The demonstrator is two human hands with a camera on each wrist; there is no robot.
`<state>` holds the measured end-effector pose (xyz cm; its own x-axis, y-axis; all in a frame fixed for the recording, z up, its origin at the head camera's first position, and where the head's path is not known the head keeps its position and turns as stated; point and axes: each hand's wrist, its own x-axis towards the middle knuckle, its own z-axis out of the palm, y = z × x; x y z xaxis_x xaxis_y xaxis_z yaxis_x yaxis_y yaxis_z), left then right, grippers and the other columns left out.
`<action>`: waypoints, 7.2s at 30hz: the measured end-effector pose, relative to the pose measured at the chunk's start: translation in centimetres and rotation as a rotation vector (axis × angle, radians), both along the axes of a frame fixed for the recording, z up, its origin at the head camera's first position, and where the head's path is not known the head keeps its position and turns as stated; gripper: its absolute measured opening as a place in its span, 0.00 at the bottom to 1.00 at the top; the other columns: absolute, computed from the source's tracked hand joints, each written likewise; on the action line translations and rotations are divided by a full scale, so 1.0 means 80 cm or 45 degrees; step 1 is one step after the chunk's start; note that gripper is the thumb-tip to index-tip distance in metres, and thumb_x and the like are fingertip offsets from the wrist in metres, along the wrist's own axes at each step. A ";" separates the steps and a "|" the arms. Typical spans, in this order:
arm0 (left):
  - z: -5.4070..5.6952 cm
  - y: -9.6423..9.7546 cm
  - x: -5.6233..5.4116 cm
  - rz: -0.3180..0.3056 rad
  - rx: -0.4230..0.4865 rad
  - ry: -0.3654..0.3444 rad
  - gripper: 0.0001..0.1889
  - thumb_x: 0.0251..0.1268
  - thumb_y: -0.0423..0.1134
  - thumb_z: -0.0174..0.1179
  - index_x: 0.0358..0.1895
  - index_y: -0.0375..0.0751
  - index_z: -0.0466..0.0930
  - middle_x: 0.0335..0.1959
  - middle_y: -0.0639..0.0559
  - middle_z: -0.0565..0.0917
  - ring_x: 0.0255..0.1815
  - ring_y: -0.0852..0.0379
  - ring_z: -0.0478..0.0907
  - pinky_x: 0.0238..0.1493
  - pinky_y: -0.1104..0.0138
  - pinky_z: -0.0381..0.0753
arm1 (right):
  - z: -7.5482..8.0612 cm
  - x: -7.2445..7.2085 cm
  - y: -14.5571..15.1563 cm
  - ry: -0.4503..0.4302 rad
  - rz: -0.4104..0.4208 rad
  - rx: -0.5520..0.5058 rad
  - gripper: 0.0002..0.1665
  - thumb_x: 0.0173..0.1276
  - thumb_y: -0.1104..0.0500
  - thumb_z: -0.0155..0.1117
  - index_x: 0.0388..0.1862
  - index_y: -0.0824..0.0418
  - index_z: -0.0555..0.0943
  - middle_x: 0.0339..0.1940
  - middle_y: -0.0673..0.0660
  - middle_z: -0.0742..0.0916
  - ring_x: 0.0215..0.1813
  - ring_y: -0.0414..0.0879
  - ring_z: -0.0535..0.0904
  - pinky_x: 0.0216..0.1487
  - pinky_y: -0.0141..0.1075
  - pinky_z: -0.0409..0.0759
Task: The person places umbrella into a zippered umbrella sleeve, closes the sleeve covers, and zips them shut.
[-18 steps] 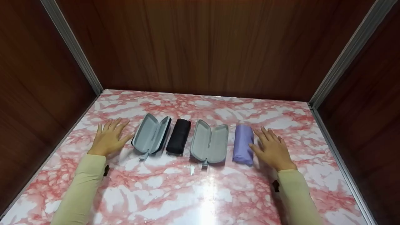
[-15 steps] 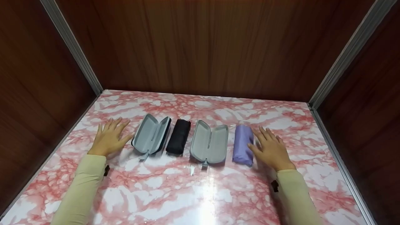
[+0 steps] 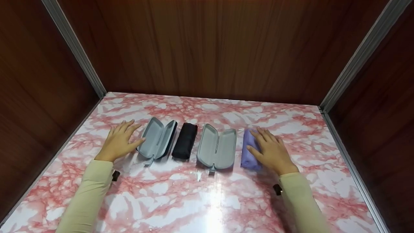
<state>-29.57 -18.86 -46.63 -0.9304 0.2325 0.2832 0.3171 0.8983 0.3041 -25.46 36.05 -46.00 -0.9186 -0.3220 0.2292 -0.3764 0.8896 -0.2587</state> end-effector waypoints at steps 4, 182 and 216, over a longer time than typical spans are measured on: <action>0.002 0.009 0.001 -0.033 0.061 -0.024 0.37 0.65 0.62 0.59 0.71 0.44 0.72 0.75 0.40 0.65 0.76 0.36 0.56 0.72 0.37 0.45 | 0.003 0.000 -0.009 0.009 0.014 0.002 0.40 0.74 0.37 0.55 0.79 0.51 0.63 0.78 0.62 0.65 0.76 0.68 0.57 0.67 0.71 0.52; -0.040 0.292 0.012 -0.301 1.802 -1.300 0.37 0.73 0.44 0.59 0.79 0.48 0.51 0.68 0.42 0.67 0.60 0.34 0.75 0.54 0.48 0.80 | -0.020 -0.039 -0.008 -0.838 -0.368 -0.504 0.62 0.67 0.37 0.61 0.72 0.84 0.44 0.67 0.83 0.65 0.67 0.70 0.66 0.67 0.57 0.65; -0.040 0.294 0.014 -0.283 1.792 -1.333 0.37 0.73 0.45 0.59 0.79 0.49 0.51 0.64 0.36 0.73 0.60 0.35 0.75 0.56 0.46 0.78 | -0.008 -0.025 -0.023 -0.576 -0.313 -0.697 0.51 0.73 0.43 0.59 0.73 0.79 0.49 0.62 0.81 0.72 0.56 0.65 0.79 0.49 0.45 0.81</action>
<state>-28.48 4.67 -49.82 -0.8233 0.4955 -0.2769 -0.4306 -0.2274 0.8734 -27.50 34.22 -46.65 -0.9919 -0.0436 -0.1191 0.0646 0.6339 -0.7707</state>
